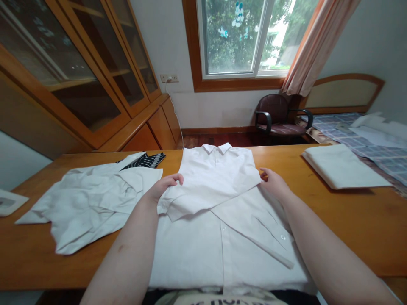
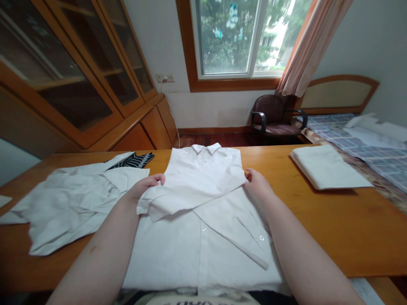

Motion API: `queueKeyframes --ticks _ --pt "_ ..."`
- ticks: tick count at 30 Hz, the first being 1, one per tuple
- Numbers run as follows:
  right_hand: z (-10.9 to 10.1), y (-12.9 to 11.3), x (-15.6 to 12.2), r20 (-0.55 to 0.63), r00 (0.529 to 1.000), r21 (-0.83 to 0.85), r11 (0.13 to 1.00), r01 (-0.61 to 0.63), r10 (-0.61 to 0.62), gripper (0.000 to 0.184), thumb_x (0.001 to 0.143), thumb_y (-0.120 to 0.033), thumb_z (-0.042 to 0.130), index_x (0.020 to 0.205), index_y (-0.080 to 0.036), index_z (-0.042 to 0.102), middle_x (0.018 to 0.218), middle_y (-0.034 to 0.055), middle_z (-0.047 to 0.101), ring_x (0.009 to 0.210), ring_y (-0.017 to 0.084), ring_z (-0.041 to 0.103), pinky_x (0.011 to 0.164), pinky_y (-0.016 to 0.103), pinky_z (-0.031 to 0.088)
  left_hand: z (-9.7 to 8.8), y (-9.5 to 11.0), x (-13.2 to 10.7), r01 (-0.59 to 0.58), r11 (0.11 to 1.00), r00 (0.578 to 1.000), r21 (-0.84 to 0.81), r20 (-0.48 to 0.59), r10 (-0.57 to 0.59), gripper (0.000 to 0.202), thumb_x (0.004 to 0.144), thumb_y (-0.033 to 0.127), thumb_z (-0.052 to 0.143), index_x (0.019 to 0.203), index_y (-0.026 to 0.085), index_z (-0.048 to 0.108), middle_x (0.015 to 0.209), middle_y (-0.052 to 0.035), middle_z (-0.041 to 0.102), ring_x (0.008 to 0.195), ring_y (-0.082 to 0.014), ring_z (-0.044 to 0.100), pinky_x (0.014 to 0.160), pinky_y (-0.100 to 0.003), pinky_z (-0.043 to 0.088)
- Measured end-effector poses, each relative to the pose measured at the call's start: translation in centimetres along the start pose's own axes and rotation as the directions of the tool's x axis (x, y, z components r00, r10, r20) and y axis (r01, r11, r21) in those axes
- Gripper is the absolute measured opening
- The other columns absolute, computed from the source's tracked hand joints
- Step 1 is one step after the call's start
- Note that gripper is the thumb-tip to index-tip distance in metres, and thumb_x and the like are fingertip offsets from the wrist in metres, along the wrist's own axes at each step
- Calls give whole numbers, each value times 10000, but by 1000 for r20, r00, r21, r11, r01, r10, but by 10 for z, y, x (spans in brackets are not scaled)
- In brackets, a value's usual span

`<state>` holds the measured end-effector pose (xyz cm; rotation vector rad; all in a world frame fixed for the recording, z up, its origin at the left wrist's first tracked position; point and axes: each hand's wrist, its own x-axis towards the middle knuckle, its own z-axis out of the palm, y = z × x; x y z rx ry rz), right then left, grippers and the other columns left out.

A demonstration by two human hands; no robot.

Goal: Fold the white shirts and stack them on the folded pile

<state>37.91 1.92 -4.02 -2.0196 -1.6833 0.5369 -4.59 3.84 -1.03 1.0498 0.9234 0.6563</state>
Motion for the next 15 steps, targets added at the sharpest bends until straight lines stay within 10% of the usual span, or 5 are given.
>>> queueKeyframes --ticks 6,15 --pt "-3 -10 -3 -45 999 -116 993 -29 24 309 803 -396 485 831 -176 701 769 56 674 689 170 563 562 238 330 6 -1 5 37 998 999 51 0 -37 188 634 278 619 759 153 553 622 13 545 525 -101 490 474 -188 331" --pt "-11 16 11 -182 963 -155 962 -226 197 307 798 -266 426 966 -190 672 961 97 683 843 220 591 621 265 370 16 -4 2 180 946 983 271 -6 -185 266 666 327 680 878 179 616 734 19 589 630 -121 531 567 -206 377"
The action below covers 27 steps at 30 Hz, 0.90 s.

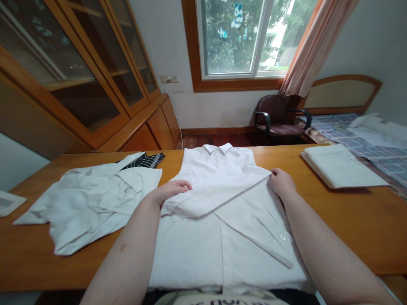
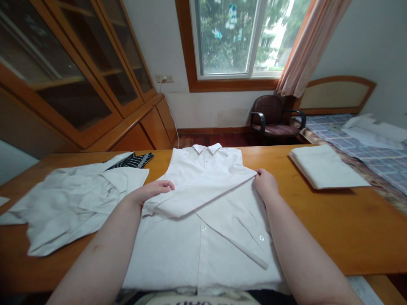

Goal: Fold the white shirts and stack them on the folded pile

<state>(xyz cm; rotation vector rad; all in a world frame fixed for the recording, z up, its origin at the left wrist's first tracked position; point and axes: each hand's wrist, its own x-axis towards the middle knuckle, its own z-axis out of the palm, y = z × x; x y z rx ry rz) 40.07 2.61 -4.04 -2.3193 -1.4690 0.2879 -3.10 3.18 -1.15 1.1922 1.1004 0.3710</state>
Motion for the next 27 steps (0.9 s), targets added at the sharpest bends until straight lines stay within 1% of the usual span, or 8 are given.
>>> queueKeyframes --ticks 3,6,8,10,14,17,23,27 --pt "2 -1 0 21 997 32 997 70 -70 296 754 -258 492 989 -191 659 980 84 677 853 204 593 661 256 390 1 -1 -3 44 992 996 117 71 -53 334 689 375 669 968 195 628 840 -2 612 724 -148 564 626 -220 410" --pt "4 -5 -4 13 983 43 982 183 -184 294 716 -287 552 979 -206 656 967 62 674 838 186 587 669 241 391 0 2 -5 0 971 992 237 120 -29 409 684 400 667 1042 209 620 963 -16 613 855 -183 574 712 -234 434" --pt "5 -6 -4 16 986 24 986 167 -167 234 720 -292 542 896 -206 671 883 52 679 788 182 581 637 241 380 -1 5 -7 -51 952 990 301 144 8 460 671 402 670 1089 222 605 1047 -21 603 953 -214 564 779 -249 437" --pt "6 -4 -3 11 994 33 994 105 -105 209 731 -276 511 838 -201 674 813 47 676 743 180 570 603 242 368 -3 8 -10 -101 929 983 356 182 37 509 664 398 673 1139 237 589 1130 -26 589 1056 -244 534 861 -271 420" --pt "7 0 1 -11 999 82 995 48 -47 236 735 -246 475 846 -193 677 825 50 681 747 183 568 588 241 363 -5 16 -17 -188 870 956 457 288 55 623 642 371 710 1239 288 552 1317 -14 511 1229 -266 421 1007 -287 311" --pt "7 1 2 0 999 72 996 45 -45 244 721 -233 479 847 -190 684 836 56 686 757 190 570 589 243 364 -5 18 -20 -206 845 950 494 309 51 607 635 347 720 1223 303 576 1325 1 518 1238 -261 414 1022 -275 283" --pt "8 1 3 5 999 51 998 40 -40 264 722 -232 478 869 -192 693 846 65 692 758 191 577 592 241 367 1 17 -23 -188 896 953 402 296 67 457 710 356 648 1157 264 627 1188 -16 609 1098 -227 526 912 -239 376" --pt "8 2 3 8 999 44 998 37 -38 258 725 -235 483 869 -189 692 845 67 690 758 192 578 595 245 361 6 19 -20 -143 831 952 537 305 -33 474 687 322 660 1159 299 628 1249 6 576 1145 -238 495 954 -249 344"
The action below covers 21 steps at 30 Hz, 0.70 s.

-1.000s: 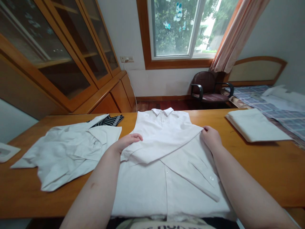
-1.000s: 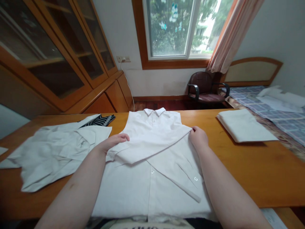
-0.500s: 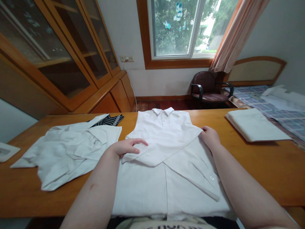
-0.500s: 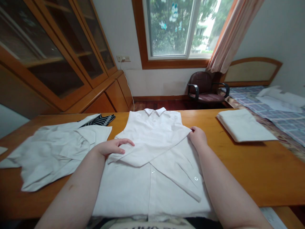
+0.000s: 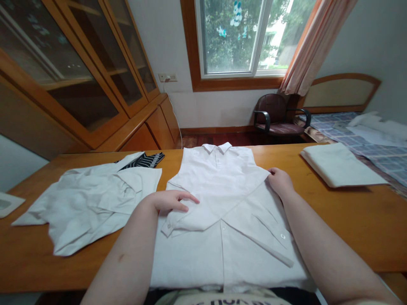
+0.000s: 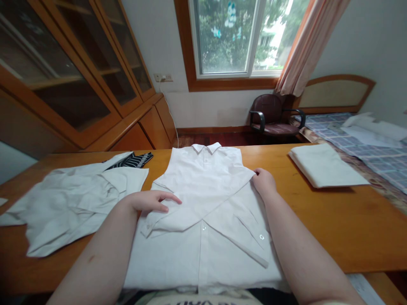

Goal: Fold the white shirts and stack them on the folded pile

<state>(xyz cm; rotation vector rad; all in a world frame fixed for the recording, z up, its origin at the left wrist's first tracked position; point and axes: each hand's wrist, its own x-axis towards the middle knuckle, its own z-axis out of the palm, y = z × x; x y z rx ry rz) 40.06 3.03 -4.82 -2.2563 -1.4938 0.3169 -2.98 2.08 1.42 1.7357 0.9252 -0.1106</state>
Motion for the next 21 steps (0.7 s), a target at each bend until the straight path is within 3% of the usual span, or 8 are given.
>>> queueKeyframes --ticks 4,7,11,14,16,19,21 --pt "-1 -1 -1 2 1000 -1 1000 -12 12 252 721 -235 489 868 -192 689 856 68 690 758 193 576 592 246 361 1 6 1 -14 998 1000 62 16 13 488 657 284 669 1143 306 633 1203 13 599 1108 -232 514 937 -247 356" --pt "-2 -2 -1 8 1000 5 1000 -8 8 252 713 -226 492 869 -192 687 864 66 690 763 193 579 596 245 364 2 9 -1 -62 998 998 -3 14 62 452 679 304 641 1130 284 632 1134 1 619 1054 -226 534 883 -242 390" --pt "-1 -1 -1 -1 1000 14 1000 -4 4 252 716 -228 482 861 -198 685 852 61 689 770 196 582 589 245 366 2 -1 -1 49 999 998 -11 -48 -49 507 624 288 669 1129 291 627 1071 -4 611 952 -212 562 774 -224 416" --pt "-1 0 0 -2 1000 10 1000 -12 12 251 715 -233 491 865 -198 689 851 63 690 764 196 583 586 246 365 3 -13 2 150 988 977 32 -159 -144 533 541 282 710 1071 265 657 875 4 599 748 -177 568 635 -217 410" --pt "-1 -1 -1 -1 1000 8 1000 -17 17 248 713 -234 496 865 -202 690 851 63 689 759 196 584 587 248 365 4 -15 5 175 983 950 51 -270 -155 499 535 278 704 1031 250 668 831 4 587 724 -172 562 624 -220 408" --pt "-2 -5 -4 12 1000 3 1000 14 -14 237 701 -261 523 869 -210 683 848 58 686 747 193 580 584 249 359 9 -6 10 120 988 883 93 -466 -64 382 599 293 660 977 235 669 953 -32 607 876 -205 561 727 -244 421" --pt "-2 -8 -6 21 999 -6 999 48 -48 231 688 -288 546 864 -216 678 835 49 682 739 190 575 573 247 348 16 6 14 48 988 854 145 -518 34 303 653 314 627 941 229 663 1020 -45 604 936 -215 547 790 -267 414"
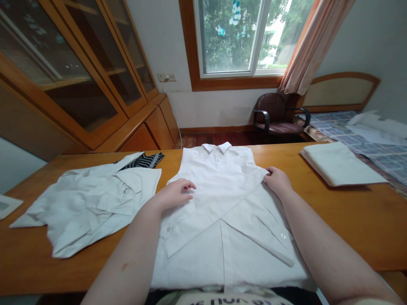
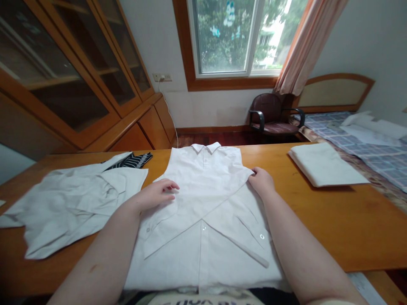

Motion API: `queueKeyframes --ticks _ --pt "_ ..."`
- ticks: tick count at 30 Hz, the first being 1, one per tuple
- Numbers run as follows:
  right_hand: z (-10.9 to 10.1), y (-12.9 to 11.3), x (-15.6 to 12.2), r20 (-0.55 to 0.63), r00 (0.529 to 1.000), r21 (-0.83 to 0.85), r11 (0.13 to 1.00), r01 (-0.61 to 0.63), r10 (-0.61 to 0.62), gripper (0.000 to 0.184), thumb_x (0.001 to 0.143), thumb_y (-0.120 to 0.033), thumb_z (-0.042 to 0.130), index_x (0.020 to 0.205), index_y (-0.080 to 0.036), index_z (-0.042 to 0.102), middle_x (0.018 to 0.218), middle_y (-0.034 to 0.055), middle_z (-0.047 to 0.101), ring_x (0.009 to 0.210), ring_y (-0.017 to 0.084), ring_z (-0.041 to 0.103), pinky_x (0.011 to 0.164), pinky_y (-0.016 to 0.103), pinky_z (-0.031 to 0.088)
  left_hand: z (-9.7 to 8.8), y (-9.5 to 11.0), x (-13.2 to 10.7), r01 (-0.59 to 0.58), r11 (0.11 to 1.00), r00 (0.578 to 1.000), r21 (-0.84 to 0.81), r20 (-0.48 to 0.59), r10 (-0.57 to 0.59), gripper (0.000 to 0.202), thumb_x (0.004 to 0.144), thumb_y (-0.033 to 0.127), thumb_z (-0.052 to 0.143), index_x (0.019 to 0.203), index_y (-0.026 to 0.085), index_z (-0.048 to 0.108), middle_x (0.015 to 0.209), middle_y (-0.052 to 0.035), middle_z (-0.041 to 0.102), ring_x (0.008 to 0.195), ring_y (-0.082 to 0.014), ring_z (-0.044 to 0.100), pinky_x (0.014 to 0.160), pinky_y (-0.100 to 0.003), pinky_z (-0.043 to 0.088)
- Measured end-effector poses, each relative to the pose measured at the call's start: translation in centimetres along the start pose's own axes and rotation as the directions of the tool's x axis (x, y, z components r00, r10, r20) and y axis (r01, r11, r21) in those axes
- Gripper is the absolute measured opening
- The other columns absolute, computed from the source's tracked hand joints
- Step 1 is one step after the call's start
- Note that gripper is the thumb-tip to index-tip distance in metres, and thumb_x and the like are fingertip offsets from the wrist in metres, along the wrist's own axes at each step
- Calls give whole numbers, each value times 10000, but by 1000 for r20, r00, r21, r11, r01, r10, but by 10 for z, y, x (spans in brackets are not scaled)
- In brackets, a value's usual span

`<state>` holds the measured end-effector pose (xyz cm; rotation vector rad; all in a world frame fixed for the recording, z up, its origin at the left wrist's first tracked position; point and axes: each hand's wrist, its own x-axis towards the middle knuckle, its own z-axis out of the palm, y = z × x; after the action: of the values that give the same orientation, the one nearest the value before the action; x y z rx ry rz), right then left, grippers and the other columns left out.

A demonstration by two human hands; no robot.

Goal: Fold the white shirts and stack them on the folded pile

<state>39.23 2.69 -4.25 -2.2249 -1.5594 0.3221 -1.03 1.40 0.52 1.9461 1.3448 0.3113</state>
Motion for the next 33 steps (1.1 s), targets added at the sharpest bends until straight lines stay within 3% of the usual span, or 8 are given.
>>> queueKeyframes --ticks 3,7,12,18,24,27,30,33 --pt "0 -4 -2 -9 999 -24 999 36 -37 180 689 -294 536 780 -211 668 773 40 666 714 181 561 548 242 322 14 20 -3 -67 998 987 20 146 64 271 653 289 625 917 231 649 960 -32 614 874 -202 558 763 -272 419" --pt "2 -2 1 -45 999 -22 1000 9 -10 163 691 -254 517 769 -202 650 761 39 656 692 169 544 537 237 310 36 37 -14 -125 981 918 150 393 56 423 517 308 736 920 237 629 931 -21 618 833 -210 553 672 -264 403" --pt "5 2 4 -26 1000 19 1000 -4 5 181 686 -209 526 826 -204 641 786 31 658 700 162 542 556 230 330 53 45 -22 -184 926 943 329 324 72 229 583 247 643 809 227 619 858 -45 623 746 -213 543 587 -283 342" --pt "4 5 4 -44 999 94 995 -22 27 213 681 -171 499 827 -204 651 804 32 656 718 167 554 601 239 368 44 40 -20 -160 959 928 232 366 66 171 603 175 531 736 232 624 735 -16 632 628 -178 527 505 -265 308" --pt "1 8 4 17 996 104 991 88 -90 303 677 -96 408 750 -203 682 928 41 659 906 185 569 768 248 393 35 35 -20 -72 980 884 184 467 -22 198 565 171 522 723 234 624 693 8 634 579 -162 531 462 -248 301" --pt "1 7 3 -69 996 130 990 59 -50 289 750 -154 394 799 -185 676 882 51 674 859 189 584 750 261 414 37 37 -20 -63 981 876 183 482 -34 177 562 184 531 708 230 620 685 8 637 567 -162 527 454 -249 305" --pt "2 3 2 -138 964 95 966 242 -228 293 821 -228 415 960 -164 664 1005 73 673 954 197 577 838 280 410 38 39 -18 -59 985 851 159 524 -34 167 571 205 550 727 226 606 694 16 638 569 -154 531 459 -243 326" --pt "5 -2 -2 -59 885 37 885 465 -462 284 861 -275 431 979 -183 673 1064 63 670 1024 197 558 922 298 379 37 38 -16 -35 991 800 128 598 -49 198 575 217 576 772 221 583 713 29 636 560 -133 534 465 -226 349"
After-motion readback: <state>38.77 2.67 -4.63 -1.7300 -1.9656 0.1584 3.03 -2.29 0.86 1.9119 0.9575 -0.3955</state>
